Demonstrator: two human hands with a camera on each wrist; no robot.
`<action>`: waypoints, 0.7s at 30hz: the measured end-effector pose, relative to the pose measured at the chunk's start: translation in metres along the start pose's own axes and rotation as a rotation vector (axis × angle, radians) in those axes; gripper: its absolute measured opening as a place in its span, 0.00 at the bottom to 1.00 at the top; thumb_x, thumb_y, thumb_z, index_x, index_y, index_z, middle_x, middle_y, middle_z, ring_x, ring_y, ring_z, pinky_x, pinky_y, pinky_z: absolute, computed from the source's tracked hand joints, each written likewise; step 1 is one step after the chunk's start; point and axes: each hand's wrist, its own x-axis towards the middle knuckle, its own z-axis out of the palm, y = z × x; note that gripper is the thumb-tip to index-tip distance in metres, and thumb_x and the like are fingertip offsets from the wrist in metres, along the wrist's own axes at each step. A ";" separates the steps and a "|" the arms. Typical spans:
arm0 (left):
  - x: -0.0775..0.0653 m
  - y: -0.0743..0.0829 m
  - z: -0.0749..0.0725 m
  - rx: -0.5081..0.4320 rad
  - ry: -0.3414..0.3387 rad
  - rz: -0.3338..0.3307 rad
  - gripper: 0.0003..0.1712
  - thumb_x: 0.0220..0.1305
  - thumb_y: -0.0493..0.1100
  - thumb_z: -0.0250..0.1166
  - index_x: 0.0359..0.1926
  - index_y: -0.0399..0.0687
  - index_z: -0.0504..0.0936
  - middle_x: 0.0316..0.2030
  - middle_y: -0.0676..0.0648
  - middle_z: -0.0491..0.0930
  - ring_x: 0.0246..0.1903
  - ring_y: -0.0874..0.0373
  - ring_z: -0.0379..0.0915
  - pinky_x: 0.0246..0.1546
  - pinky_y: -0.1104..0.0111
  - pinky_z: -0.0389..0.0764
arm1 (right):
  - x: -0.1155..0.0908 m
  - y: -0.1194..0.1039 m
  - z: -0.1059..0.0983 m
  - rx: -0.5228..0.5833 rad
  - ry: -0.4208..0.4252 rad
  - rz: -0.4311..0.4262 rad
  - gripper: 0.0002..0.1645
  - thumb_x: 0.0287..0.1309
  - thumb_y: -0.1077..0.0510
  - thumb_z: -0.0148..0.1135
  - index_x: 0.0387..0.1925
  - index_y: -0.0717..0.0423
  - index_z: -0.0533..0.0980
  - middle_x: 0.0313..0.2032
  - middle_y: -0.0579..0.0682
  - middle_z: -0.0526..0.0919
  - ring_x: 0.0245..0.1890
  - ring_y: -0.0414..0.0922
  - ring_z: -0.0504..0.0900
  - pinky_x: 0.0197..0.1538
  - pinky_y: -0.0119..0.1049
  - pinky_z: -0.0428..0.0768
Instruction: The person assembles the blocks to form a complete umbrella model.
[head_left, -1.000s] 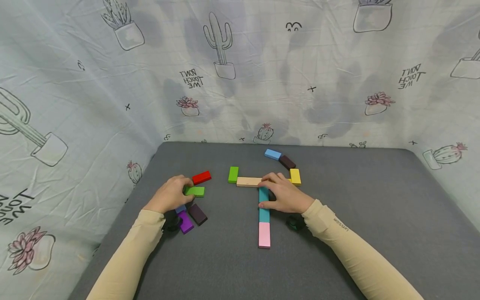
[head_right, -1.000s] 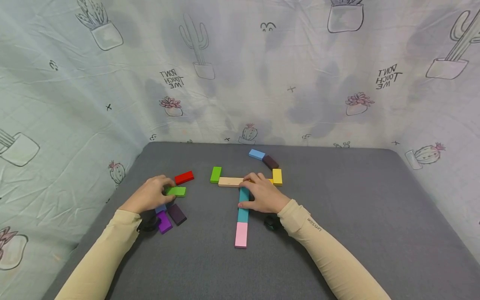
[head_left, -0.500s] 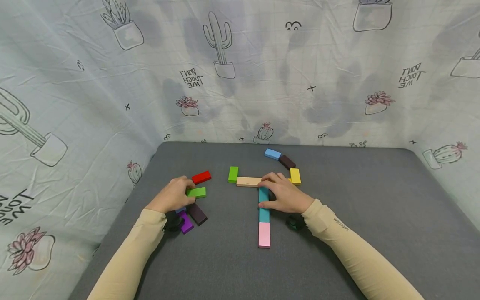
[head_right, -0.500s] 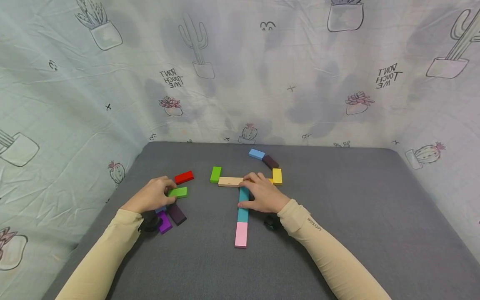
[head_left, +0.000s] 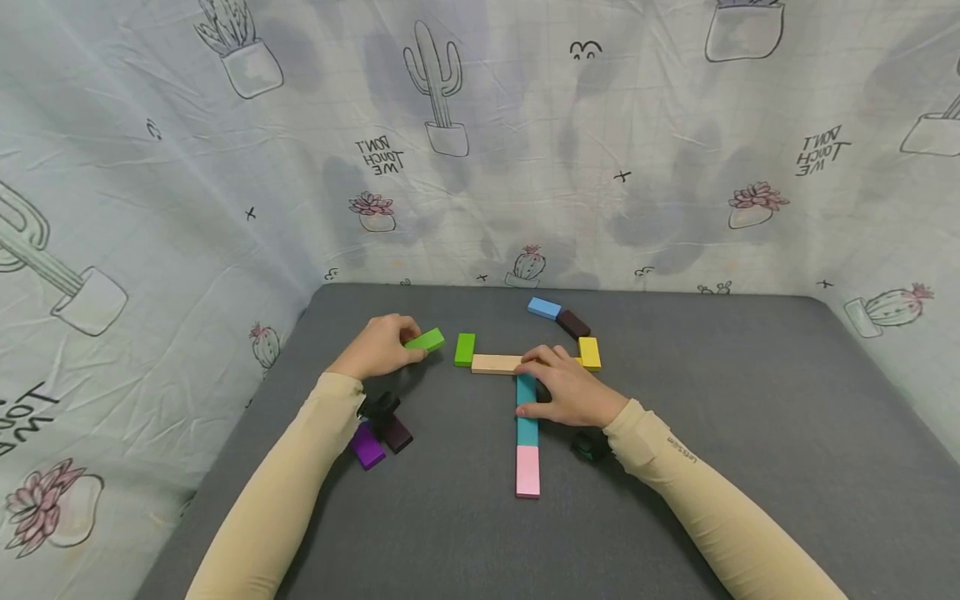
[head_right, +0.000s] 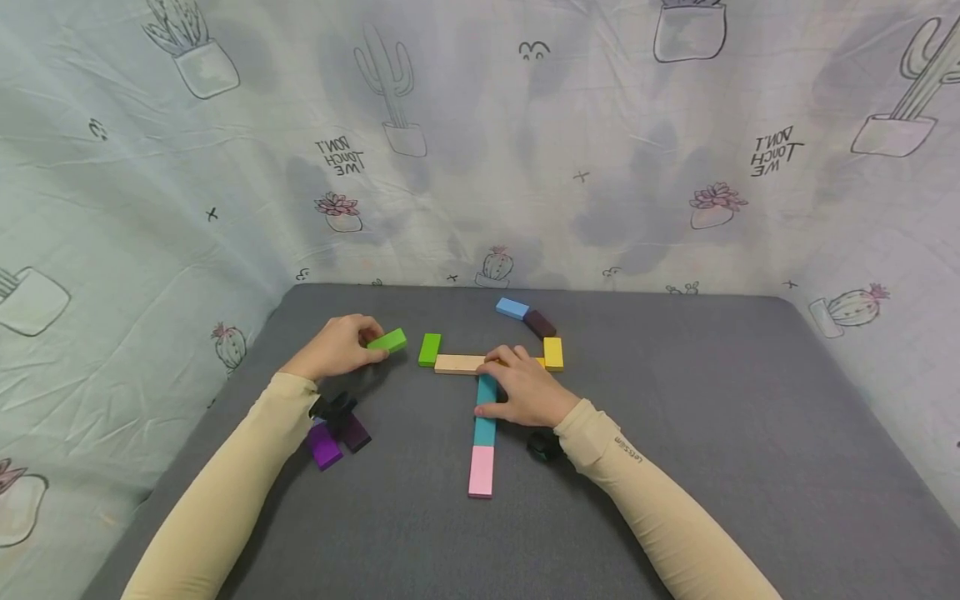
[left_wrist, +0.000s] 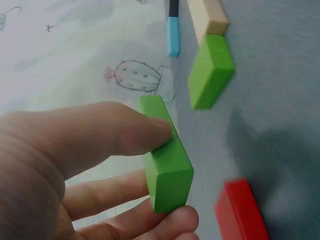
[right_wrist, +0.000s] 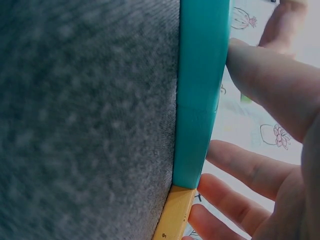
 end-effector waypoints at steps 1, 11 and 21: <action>0.007 0.004 0.000 -0.003 -0.007 -0.004 0.18 0.66 0.46 0.71 0.51 0.39 0.85 0.46 0.40 0.85 0.43 0.49 0.80 0.50 0.52 0.81 | 0.000 0.000 0.000 -0.002 0.001 0.001 0.35 0.61 0.42 0.75 0.63 0.58 0.79 0.63 0.57 0.75 0.58 0.53 0.70 0.59 0.51 0.78; 0.069 0.035 0.004 -0.017 -0.067 -0.017 0.24 0.68 0.50 0.71 0.57 0.38 0.83 0.55 0.39 0.83 0.53 0.44 0.80 0.57 0.50 0.80 | 0.000 0.000 -0.002 -0.013 0.005 -0.005 0.35 0.60 0.42 0.75 0.62 0.58 0.79 0.62 0.57 0.75 0.57 0.52 0.71 0.58 0.50 0.78; 0.109 0.051 0.022 -0.033 -0.128 -0.084 0.23 0.69 0.49 0.71 0.56 0.38 0.82 0.56 0.38 0.81 0.51 0.44 0.80 0.54 0.52 0.81 | 0.000 0.000 0.000 -0.012 0.006 -0.011 0.35 0.61 0.42 0.75 0.62 0.57 0.79 0.62 0.57 0.75 0.56 0.52 0.71 0.59 0.49 0.78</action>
